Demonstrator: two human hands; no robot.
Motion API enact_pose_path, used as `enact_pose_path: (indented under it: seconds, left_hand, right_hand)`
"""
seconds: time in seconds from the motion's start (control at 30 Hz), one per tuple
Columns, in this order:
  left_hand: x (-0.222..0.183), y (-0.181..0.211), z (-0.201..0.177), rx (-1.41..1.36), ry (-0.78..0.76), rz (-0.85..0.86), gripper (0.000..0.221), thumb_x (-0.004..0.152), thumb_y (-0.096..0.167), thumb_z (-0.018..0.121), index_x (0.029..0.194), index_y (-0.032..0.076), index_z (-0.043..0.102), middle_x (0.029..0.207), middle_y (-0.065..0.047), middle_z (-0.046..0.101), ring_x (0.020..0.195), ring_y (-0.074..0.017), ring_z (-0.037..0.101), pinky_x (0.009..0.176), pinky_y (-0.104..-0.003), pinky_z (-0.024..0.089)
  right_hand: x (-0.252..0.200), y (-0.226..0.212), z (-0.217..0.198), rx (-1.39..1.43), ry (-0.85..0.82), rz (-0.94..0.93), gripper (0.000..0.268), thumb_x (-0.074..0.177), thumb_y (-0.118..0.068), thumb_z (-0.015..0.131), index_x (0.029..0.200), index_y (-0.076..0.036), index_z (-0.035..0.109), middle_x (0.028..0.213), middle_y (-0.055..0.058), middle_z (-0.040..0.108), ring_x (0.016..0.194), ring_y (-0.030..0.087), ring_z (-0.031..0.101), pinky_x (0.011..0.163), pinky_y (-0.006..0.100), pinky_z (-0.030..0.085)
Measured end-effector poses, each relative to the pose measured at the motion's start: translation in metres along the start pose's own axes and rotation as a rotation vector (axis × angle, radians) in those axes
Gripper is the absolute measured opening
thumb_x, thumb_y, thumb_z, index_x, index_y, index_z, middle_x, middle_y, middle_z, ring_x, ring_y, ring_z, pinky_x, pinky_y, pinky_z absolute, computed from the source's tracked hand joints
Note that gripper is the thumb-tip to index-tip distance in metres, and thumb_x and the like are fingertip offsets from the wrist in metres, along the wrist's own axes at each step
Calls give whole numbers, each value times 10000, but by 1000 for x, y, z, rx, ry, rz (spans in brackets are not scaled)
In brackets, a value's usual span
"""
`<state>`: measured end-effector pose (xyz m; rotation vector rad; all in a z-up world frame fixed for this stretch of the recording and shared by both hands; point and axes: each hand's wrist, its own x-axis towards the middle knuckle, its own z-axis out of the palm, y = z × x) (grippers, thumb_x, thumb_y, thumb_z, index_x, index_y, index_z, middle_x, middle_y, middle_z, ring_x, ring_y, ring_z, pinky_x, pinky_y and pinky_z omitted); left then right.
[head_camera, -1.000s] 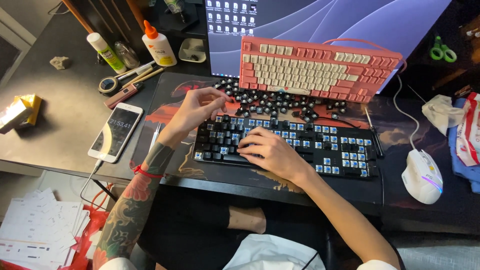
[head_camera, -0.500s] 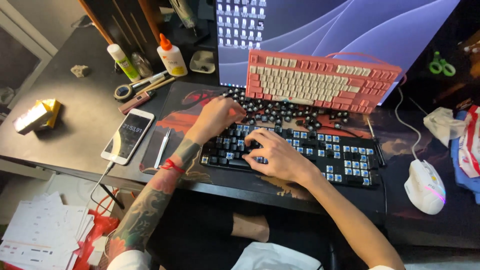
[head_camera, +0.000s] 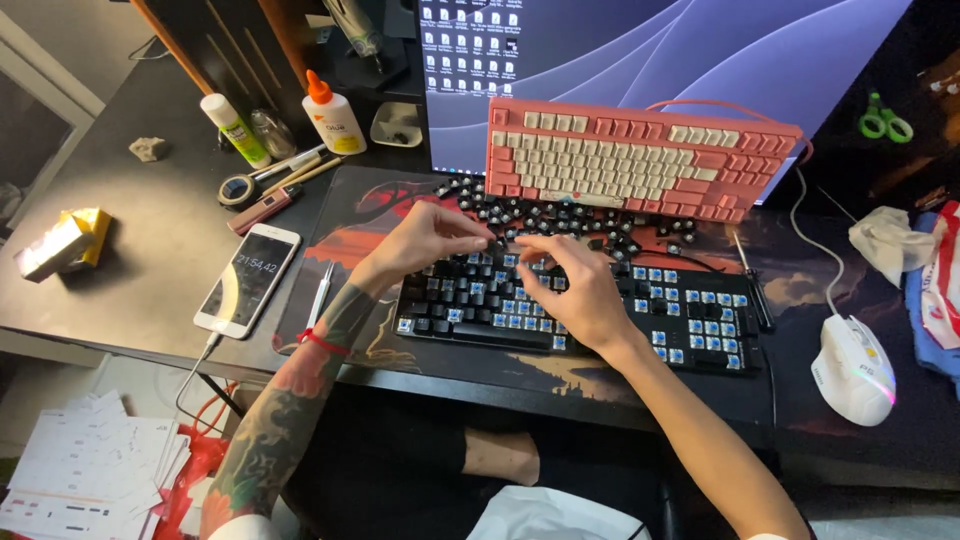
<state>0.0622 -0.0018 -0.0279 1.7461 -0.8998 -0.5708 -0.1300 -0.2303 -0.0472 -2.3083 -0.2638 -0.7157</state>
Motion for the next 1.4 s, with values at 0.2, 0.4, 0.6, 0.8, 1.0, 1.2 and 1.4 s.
enact_pose_path:
  seconds: [0.2,0.4,0.6,0.8,1.0,1.2,1.4]
  left_hand:
    - [-16,24,11,-29,-37,42,209,1052,221,977,1244,138,978,1007,-109,954,881,-165,766,889,-339,596]
    - [-23,22,16,-30,-63,113,177,1076,250,968,1243,192,978,1041,-80,966,969,-192,773,917,-347,500]
    - [-23,14,17,-46,-81,118,209,1075,232,968,1268,152,958,1068,-103,964,1025,-211,812,851,-341,465]
    - [-23,15,23,-79,-108,79,199,1093,207,947,1275,126,945,1064,-124,962,1059,-237,854,750,-300,444]
    - [-31,36,26,-100,-127,31,310,1059,223,973,1338,101,918,1058,-96,962,1051,-197,780,835,-308,484]
    - [-34,38,30,-122,-158,-10,331,1031,246,1001,1316,97,922,1053,-75,971,1087,-238,770,987,-369,513]
    - [-32,31,35,-204,-143,-92,216,1090,217,943,1244,68,916,1075,-155,968,1030,-257,837,947,-398,604]
  right_hand:
    - [4,-22,-1,47,-14,-16,398,1089,-93,912,1475,-90,815,1162,113,900,1055,294,854,904,452,699]
    - [9,-34,-5,91,20,-49,311,1084,-70,919,1387,-103,859,1133,108,903,1053,308,869,909,461,707]
    - [10,-34,-7,147,-9,-35,309,1092,-31,880,1391,-107,883,1191,113,899,1078,336,873,914,478,716]
    - [10,-33,-11,153,-17,-34,279,1073,-57,913,1348,-103,895,1211,100,879,1050,294,852,913,461,717]
    - [5,-20,-12,241,-115,-1,401,1080,-12,866,1470,-107,875,1325,102,823,1178,303,813,1032,466,694]
    - [1,-19,-13,214,-142,-41,400,1148,-91,847,1547,-92,829,1308,88,671,1171,296,714,1064,518,649]
    - [-3,-13,-15,218,-243,-22,387,1168,-92,789,1554,-104,804,1382,42,625,1225,240,646,1127,440,617]
